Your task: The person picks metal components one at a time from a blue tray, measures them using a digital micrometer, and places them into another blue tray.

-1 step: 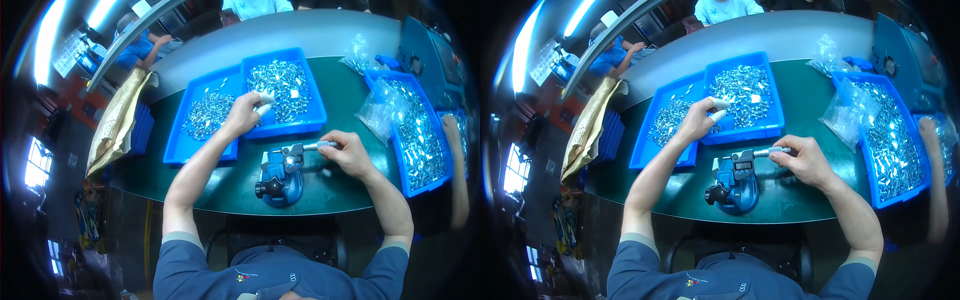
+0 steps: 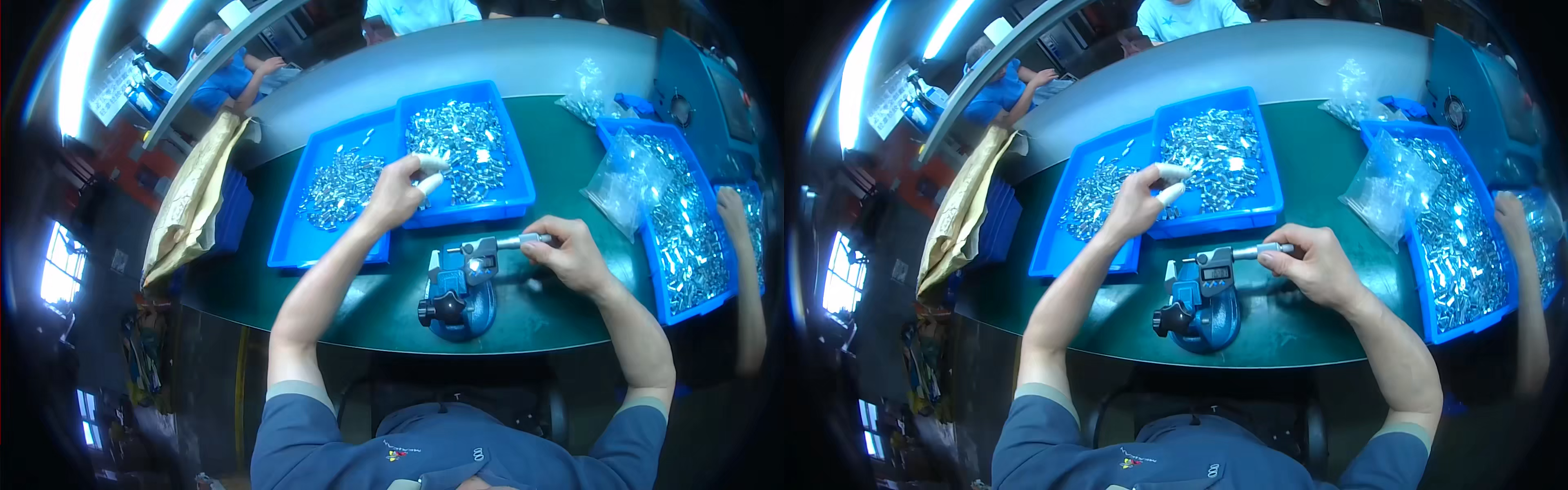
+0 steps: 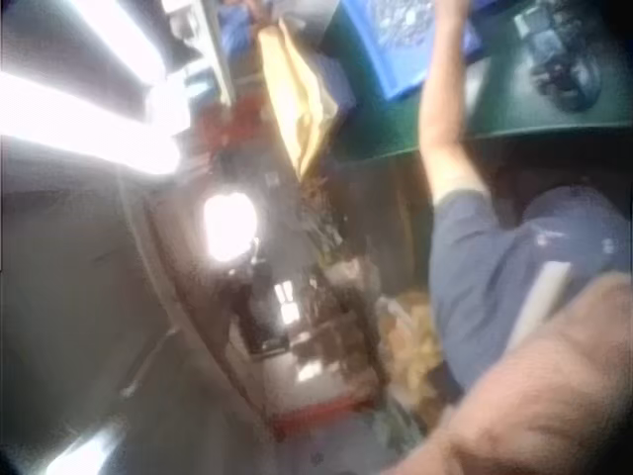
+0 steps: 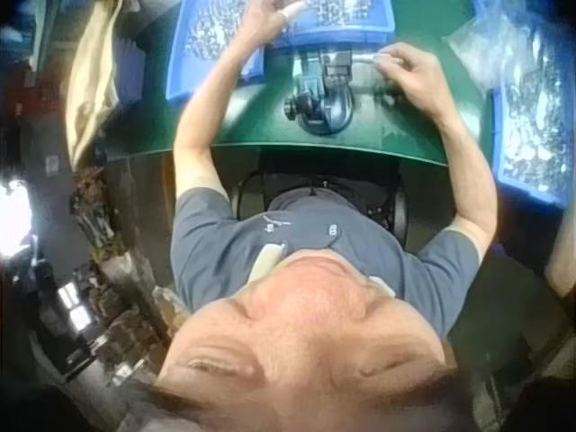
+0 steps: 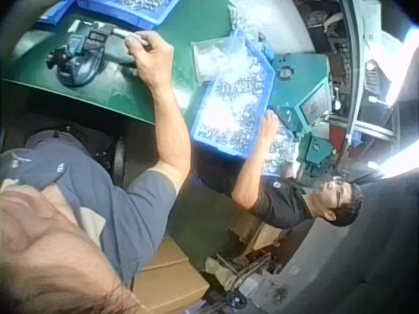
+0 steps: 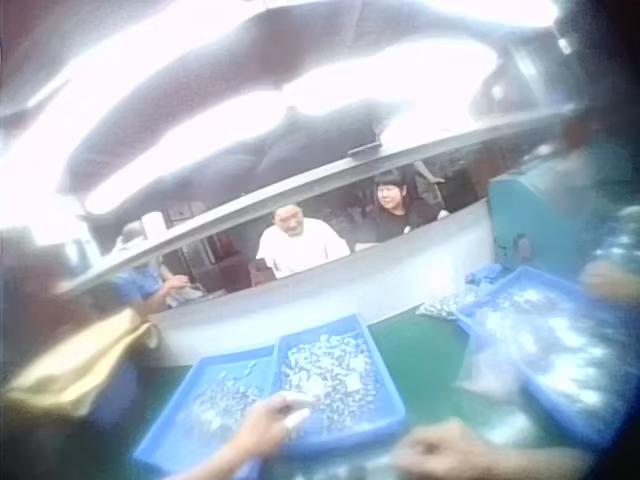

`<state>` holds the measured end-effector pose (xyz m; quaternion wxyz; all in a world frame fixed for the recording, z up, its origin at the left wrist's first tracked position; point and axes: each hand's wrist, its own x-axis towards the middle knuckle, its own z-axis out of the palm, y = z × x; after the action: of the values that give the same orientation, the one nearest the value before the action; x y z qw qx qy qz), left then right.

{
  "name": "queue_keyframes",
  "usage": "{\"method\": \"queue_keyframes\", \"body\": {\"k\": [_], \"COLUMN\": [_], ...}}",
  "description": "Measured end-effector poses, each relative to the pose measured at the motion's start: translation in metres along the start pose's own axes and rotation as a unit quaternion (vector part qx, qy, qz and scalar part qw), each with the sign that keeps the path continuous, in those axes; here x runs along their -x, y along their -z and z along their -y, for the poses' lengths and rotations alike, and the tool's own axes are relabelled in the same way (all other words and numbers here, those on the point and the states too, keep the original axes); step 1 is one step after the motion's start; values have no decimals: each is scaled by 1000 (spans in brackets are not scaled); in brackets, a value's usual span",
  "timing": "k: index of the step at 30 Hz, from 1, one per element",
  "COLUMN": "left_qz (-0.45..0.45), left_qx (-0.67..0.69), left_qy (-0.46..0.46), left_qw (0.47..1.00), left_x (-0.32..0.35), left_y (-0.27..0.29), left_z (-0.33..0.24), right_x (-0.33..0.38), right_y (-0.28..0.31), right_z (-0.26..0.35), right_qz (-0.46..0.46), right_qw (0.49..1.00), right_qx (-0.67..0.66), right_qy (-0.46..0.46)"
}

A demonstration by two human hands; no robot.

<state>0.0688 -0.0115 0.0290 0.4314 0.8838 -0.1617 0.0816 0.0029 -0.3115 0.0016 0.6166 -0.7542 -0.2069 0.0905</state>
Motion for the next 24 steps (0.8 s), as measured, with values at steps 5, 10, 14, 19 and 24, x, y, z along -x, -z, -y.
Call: {"method": "queue_keyframes", "body": {"k": [5, 10, 14, 19, 24], "left_qz": [5, 18, 35, 42, 51], "left_qx": [283, 297, 313, 318, 319], "left_qy": [77, 79, 86, 100, 102], "left_qw": [956, 951, 945, 942, 941], "left_x": [64, 75, 78, 81, 83], "left_y": [-9, -10, -12, -12, -11], "left_z": [-11, -17, -17, -9, -9], "right_x": [-1, -9, -12, -9, -8], "right_y": [-4, -2, -2, -3, -2], "right_z": [2, 1, -3, -4, -3], "right_qz": [3, 8, 14, 15, 17], "right_qw": [1000, 1000, 1000, 1000, 999], "right_qx": [0, 14, 19, 11, 20], "right_qy": [-8, 19, 8, 12, 22]}}
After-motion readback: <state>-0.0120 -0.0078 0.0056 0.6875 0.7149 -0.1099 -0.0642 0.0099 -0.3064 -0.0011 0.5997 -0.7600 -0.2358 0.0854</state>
